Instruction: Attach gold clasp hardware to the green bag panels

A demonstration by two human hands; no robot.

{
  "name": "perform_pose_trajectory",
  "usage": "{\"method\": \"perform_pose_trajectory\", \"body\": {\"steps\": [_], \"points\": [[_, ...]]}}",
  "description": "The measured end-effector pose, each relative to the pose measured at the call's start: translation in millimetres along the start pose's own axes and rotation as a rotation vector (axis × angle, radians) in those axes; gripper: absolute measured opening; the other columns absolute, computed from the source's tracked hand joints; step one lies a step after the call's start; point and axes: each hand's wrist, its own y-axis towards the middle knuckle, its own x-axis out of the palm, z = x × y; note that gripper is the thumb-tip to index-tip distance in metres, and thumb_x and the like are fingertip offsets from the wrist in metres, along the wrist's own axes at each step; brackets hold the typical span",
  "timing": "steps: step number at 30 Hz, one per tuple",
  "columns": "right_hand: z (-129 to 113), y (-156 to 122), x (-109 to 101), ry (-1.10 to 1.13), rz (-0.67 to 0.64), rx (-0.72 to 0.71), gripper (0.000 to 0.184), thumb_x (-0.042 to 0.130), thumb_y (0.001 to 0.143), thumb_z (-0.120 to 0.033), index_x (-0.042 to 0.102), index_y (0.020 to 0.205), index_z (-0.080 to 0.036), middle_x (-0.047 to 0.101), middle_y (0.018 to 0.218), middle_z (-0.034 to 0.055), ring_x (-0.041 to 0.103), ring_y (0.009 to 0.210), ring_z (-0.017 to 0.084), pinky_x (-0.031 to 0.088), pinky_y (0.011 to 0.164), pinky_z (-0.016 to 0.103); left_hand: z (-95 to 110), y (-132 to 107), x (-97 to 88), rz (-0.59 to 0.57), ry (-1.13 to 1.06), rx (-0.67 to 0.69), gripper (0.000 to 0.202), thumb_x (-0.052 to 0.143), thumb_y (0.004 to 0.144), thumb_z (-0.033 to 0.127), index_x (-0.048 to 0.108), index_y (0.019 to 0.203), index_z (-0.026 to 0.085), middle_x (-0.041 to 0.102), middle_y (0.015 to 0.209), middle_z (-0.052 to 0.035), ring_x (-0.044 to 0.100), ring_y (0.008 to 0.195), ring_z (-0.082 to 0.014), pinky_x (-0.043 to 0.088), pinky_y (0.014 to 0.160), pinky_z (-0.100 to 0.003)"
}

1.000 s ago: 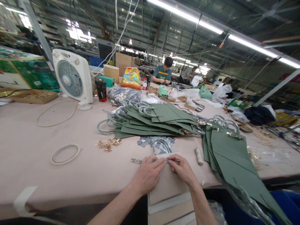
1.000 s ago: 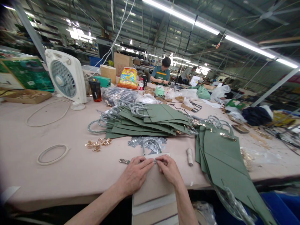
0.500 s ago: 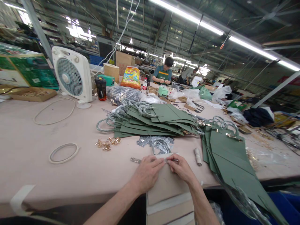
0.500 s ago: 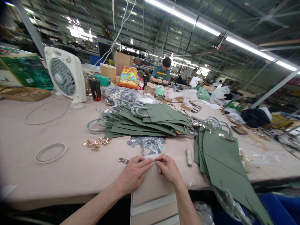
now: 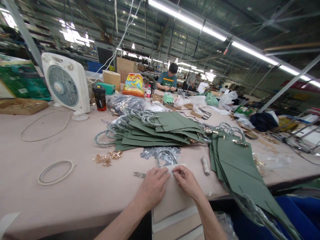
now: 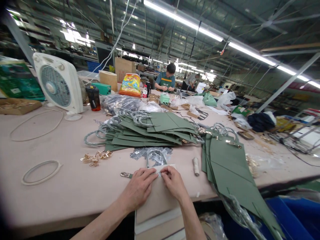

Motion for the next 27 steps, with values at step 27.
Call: {"method": "perform_pose_trajectory", "body": {"steps": [27], "points": [[54.0,103.8,-43.6,-0.124,0.221,0.035,0.028,0.081,0.060,-0.041,0.079,0.079,-0.020,0.078,0.073,0.0054,0.069,0.068,0.025,0.051,0.068,0.035,-10.9,-17.0,-8.8,0.249,-0.355,-0.309,0.050,0.074,0.079,0.010,0.055,0.123,0.023,0.054,0.136,-0.0095,0.052,0.131,-0.0269,0.046,0.114,-0.049]]}}
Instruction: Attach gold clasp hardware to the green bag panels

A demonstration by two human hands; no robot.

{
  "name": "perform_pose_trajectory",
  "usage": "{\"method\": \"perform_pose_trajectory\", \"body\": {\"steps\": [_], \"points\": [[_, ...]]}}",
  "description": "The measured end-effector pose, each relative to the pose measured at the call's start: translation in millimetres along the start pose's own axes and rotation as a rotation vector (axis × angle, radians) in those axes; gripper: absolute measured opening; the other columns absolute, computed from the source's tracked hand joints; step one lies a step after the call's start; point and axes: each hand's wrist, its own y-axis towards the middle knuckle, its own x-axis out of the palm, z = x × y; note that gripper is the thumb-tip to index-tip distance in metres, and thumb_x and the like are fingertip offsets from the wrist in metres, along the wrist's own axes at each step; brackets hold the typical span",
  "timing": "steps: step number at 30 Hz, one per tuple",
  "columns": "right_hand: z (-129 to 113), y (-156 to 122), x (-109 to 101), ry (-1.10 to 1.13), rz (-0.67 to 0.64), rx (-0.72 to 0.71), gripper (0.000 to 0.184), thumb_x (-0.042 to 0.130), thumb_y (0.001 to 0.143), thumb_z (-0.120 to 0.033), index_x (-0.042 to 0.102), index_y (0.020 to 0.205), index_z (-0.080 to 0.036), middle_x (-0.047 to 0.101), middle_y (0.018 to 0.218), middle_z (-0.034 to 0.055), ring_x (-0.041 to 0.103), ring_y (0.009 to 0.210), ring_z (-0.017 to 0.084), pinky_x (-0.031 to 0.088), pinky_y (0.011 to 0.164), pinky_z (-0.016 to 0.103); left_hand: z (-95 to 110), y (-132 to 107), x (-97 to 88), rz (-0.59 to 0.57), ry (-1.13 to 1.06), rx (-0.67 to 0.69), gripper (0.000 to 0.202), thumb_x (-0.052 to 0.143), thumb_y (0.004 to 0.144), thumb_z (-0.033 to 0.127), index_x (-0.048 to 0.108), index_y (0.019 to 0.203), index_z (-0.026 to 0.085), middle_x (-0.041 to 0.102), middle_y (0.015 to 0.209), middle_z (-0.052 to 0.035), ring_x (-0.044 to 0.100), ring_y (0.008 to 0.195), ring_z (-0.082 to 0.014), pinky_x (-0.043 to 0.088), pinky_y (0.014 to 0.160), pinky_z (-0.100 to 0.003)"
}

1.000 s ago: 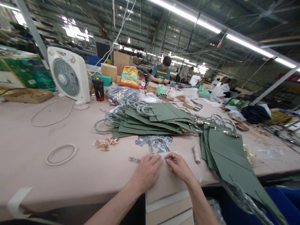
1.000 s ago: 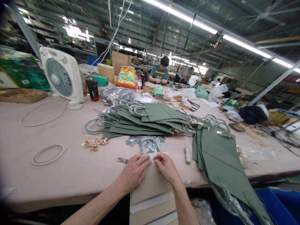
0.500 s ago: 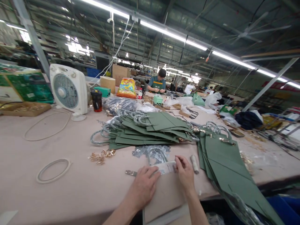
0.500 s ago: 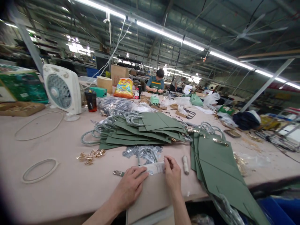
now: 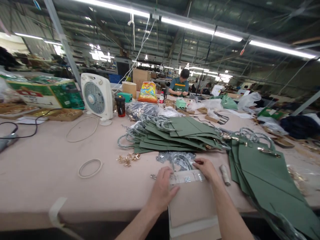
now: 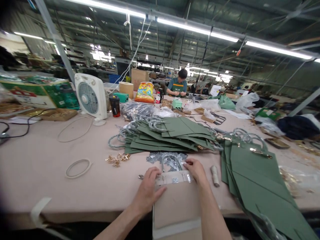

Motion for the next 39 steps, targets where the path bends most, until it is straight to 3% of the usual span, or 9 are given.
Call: {"method": "perform_pose_trajectory", "body": {"steps": [6,10,13,15,20,24,30,33,39], "points": [[5.4,-3.6,-1.9,0.076,0.082,0.064,0.036,0.085,0.054,-0.045,0.077,0.075,-0.017,0.075,0.071,0.0062,0.066,0.065,0.022,0.048,0.064,0.033,-6.4,-7.2,-10.5,-0.057,-0.014,-0.050,0.039,0.081,0.078,0.014,0.066,0.113,0.022,0.062,0.123,-0.0067,0.057,0.119,-0.0253,0.049,0.106,-0.044],[-1.4,-15.7,-8.5,0.112,0.206,0.065,0.053,0.076,0.071,-0.059,0.076,0.097,-0.013,0.075,0.080,0.0085,0.063,0.066,0.020,0.049,0.062,0.031,-10.7,-5.5,-9.7,-0.058,-0.022,-0.028,0.033,0.081,0.082,0.020,0.071,0.113,0.023,0.063,0.119,-0.0068,0.059,0.115,-0.0255,0.049,0.104,-0.045],[-21.9,-34.6,-7.9,0.197,0.272,0.009,0.055,0.074,0.078,-0.061,0.073,0.108,-0.015,0.074,0.084,0.0076,0.063,0.070,0.019,0.052,0.065,0.031,-11.3,-4.0,-8.6,-0.043,-0.004,-0.022,0.026,0.080,0.085,0.020,0.073,0.110,0.023,0.064,0.117,-0.0060,0.059,0.113,-0.0245,0.049,0.103,-0.044],[-42.5,-53.3,0.0,0.284,0.200,-0.036,0.052,0.078,0.078,-0.059,0.073,0.109,-0.017,0.073,0.083,0.0062,0.064,0.071,0.019,0.054,0.066,0.031,-10.2,-3.6,-8.8,-0.048,0.033,-0.009,0.023,0.079,0.086,0.020,0.072,0.108,0.024,0.065,0.118,-0.0045,0.057,0.113,-0.0230,0.049,0.102,-0.042],[-90.7,-98.6,40.3,0.286,-0.191,-0.117,0.038,0.074,0.087,-0.054,0.073,0.106,-0.020,0.073,0.078,0.0039,0.066,0.069,0.020,0.054,0.067,0.032,-6.1,-4.1,-10.6,-0.076,0.081,0.025,0.018,0.074,0.091,0.019,0.068,0.107,0.024,0.066,0.120,-0.0030,0.054,0.114,-0.0226,0.050,0.101,-0.040],[-104.2,-108.4,61.7,0.111,-0.270,-0.225,0.025,0.066,0.093,-0.043,0.075,0.101,-0.022,0.075,0.085,0.0052,0.069,0.075,0.022,0.054,0.074,0.034,-4.8,-3.8,-9.2,-0.075,0.093,0.022,0.011,0.071,0.093,0.019,0.066,0.103,0.023,0.066,0.118,-0.0029,0.054,0.112,-0.0237,0.050,0.100,-0.041],[-105.7,-103.5,59.3,-0.040,-0.284,-0.358,0.016,0.062,0.093,-0.034,0.075,0.094,-0.026,0.076,0.094,0.0046,0.068,0.090,0.025,0.050,0.085,0.036,-3.9,-2.8,-5.8,-0.064,0.074,0.025,0.007,0.068,0.095,0.016,0.066,0.096,0.023,0.067,0.113,-0.0030,0.054,0.110,-0.0236,0.050,0.099,-0.041],[-105.5,-100.4,55.7,-0.010,-0.345,-0.316,0.017,0.061,0.094,-0.036,0.074,0.094,-0.025,0.076,0.093,0.0040,0.068,0.089,0.024,0.050,0.086,0.035,-4.2,-2.7,-6.9,-0.070,0.070,0.021,0.010,0.068,0.094,0.016,0.065,0.100,0.022,0.066,0.115,-0.0035,0.054,0.112,-0.0238,0.049,0.101,-0.041],[-104.7,-95.1,47.3,0.067,-0.540,-0.223,0.022,0.062,0.093,-0.039,0.073,0.096,-0.021,0.074,0.091,0.0028,0.066,0.087,0.022,0.049,0.083,0.033,-5.1,-1.1,-10.5,-0.092,0.053,-0.037,0.037,0.083,0.081,0.022,0.062,0.111,0.023,0.064,0.117,-0.0048,0.056,0.111,-0.0261,0.048,0.099,-0.042]]}}
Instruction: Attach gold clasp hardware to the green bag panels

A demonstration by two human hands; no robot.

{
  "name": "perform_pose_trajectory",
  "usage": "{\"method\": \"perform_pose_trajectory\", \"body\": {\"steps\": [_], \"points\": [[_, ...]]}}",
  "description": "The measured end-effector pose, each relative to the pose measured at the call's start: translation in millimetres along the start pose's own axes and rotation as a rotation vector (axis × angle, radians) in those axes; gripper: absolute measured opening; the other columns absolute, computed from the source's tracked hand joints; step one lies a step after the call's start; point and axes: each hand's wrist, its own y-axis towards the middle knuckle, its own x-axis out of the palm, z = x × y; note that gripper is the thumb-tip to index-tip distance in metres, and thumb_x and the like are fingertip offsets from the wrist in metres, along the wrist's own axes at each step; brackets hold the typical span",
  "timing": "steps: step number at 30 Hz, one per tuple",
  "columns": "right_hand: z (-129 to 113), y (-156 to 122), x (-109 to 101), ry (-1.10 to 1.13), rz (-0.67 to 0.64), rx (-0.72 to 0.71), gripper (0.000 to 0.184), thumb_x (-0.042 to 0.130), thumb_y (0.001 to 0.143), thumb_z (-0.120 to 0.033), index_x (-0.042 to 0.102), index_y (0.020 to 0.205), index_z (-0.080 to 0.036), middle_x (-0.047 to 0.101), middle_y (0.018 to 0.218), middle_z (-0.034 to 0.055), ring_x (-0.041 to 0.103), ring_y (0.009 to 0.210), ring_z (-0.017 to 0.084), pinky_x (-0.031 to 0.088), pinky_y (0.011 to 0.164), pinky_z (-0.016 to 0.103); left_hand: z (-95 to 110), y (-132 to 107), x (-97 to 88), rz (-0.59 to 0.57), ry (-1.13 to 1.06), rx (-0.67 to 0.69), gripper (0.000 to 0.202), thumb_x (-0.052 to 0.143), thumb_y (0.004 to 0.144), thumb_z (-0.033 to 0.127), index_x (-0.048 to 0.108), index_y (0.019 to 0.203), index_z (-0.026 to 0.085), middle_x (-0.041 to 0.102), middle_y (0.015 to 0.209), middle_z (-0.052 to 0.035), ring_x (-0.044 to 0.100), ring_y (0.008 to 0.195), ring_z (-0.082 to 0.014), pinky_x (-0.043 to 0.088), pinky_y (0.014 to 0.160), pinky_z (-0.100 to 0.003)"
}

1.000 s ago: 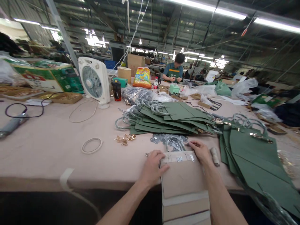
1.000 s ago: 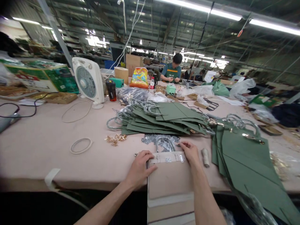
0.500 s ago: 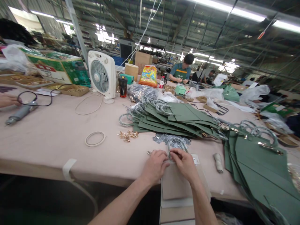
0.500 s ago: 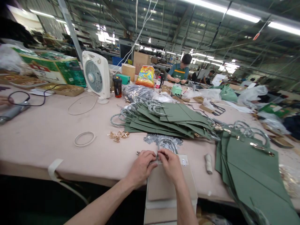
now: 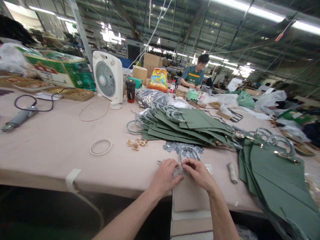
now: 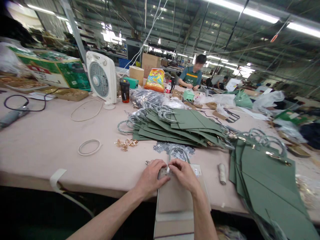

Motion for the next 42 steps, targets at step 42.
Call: {"method": "perform_pose_trajectory", "body": {"steps": [42], "points": [[65.2,-82.6,17.1,0.256,1.092,0.127,0.055,0.053,0.095,-0.068,0.072,0.093,-0.017,0.064,0.074,0.0020,0.057,0.064,0.016,0.048,0.060,0.027,-2.1,1.8,9.5,0.065,0.113,0.262,0.044,0.064,0.089,0.012,0.058,0.130,0.025,0.059,0.138,-0.0092,0.052,0.132,-0.0303,0.048,0.113,-0.054]]}}
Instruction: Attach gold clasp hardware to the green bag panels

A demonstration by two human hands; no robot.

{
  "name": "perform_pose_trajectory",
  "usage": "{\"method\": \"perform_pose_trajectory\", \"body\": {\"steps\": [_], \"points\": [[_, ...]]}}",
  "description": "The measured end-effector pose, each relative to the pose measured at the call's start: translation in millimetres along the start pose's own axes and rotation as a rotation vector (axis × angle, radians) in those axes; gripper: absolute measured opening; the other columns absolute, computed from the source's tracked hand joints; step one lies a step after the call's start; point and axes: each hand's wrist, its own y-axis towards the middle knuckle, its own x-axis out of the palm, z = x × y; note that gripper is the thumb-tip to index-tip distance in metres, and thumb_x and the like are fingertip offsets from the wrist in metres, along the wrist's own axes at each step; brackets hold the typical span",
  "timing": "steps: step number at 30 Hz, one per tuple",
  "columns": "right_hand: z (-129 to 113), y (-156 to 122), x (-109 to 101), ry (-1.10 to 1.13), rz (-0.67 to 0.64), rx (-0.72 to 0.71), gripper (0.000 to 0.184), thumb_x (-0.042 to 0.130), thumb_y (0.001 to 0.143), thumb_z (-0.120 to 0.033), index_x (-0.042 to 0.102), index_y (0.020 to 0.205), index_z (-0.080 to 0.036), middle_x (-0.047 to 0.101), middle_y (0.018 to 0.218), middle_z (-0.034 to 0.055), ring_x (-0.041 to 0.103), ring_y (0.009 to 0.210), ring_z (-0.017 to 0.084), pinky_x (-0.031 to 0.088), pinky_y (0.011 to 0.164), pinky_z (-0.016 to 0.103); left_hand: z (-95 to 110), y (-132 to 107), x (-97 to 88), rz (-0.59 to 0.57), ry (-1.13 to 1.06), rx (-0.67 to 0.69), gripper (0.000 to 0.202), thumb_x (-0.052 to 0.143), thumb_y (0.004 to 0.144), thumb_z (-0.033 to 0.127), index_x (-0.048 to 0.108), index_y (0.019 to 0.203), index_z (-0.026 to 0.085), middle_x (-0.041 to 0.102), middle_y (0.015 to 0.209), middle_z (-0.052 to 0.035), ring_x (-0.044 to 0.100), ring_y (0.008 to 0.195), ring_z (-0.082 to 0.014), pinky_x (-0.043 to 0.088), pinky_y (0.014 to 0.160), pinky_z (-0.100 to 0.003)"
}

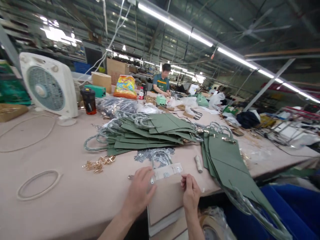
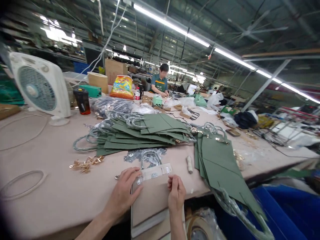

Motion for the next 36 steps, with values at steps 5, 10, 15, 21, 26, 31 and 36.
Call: {"method": "perform_pose_trajectory", "body": {"steps": [5,10,15,21,26,31,36], "points": [[-11.2,2.8,4.1,0.019,-0.009,0.044,0.057,0.053,0.095,-0.070,0.072,0.087,-0.017,0.062,0.068,0.0014,0.056,0.061,0.016,0.046,0.055,0.026,33.2,16.3,12.7,-0.143,0.026,0.149,0.045,0.049,0.093,0.005,0.057,0.132,0.025,0.061,0.137,-0.0095,0.052,0.132,-0.0288,0.048,0.114,-0.053],[-7.0,3.7,2.8,0.128,0.060,0.085,0.054,0.054,0.095,-0.068,0.070,0.089,-0.017,0.062,0.068,0.0005,0.055,0.058,0.014,0.044,0.050,0.024,54.2,44.2,37.8,-0.250,0.017,0.111,0.052,0.055,0.087,0.008,0.055,0.137,0.024,0.058,0.144,-0.0094,0.049,0.135,-0.0294,0.047,0.115,-0.052],[6.0,9.4,-1.2,0.267,0.086,0.070,0.043,0.053,0.098,-0.062,0.067,0.100,-0.020,0.060,0.072,-0.0022,0.054,0.056,0.012,0.040,0.047,0.022,56.3,61.5,62.1,-0.320,0.098,0.146,0.051,0.066,0.087,0.019,0.057,0.137,0.022,0.055,0.149,-0.0110,0.048,0.135,-0.0329,0.045,0.113,-0.053],[7.7,64.3,-28.7,0.043,0.244,-0.083,0.042,0.054,0.098,-0.058,0.067,0.112,-0.020,0.066,0.087,0.0028,0.060,0.072,0.017,0.048,0.064,0.029,57.7,60.0,72.7,-0.288,0.139,0.140,0.041,0.062,0.093,0.027,0.060,0.134,0.023,0.062,0.141,-0.0077,0.051,0.129,-0.0314,0.042,0.113,-0.052],[17.8,130.8,-41.3,-0.503,0.181,-0.332,0.055,0.061,0.090,-0.059,0.070,0.122,-0.015,0.068,0.118,0.0178,0.060,0.107,0.031,0.047,0.096,0.044,55.9,60.6,75.2,-0.296,0.135,0.127,0.042,0.061,0.094,0.029,0.059,0.136,0.024,0.062,0.142,-0.0072,0.050,0.130,-0.0318,0.041,0.113,-0.053],[43.7,156.4,-40.6,-0.742,0.118,-0.338,0.056,0.064,0.085,-0.046,0.068,0.128,-0.010,0.063,0.123,0.0242,0.056,0.113,0.036,0.042,0.101,0.050,55.3,61.3,76.9,-0.300,0.136,0.123,0.041,0.061,0.093,0.028,0.059,0.133,0.024,0.062,0.143,-0.0074,0.051,0.129,-0.0320,0.042,0.112,-0.054],[46.1,166.0,-47.1,-0.570,0.059,-0.228,0.050,0.068,0.082,-0.045,0.072,0.120,-0.013,0.071,0.109,0.0203,0.063,0.104,0.034,0.045,0.097,0.048,56.0,62.5,75.9,-0.304,0.142,0.125,0.036,0.060,0.093,0.029,0.061,0.129,0.025,0.062,0.143,-0.0065,0.049,0.132,-0.0323,0.039,0.116,-0.054]]}}
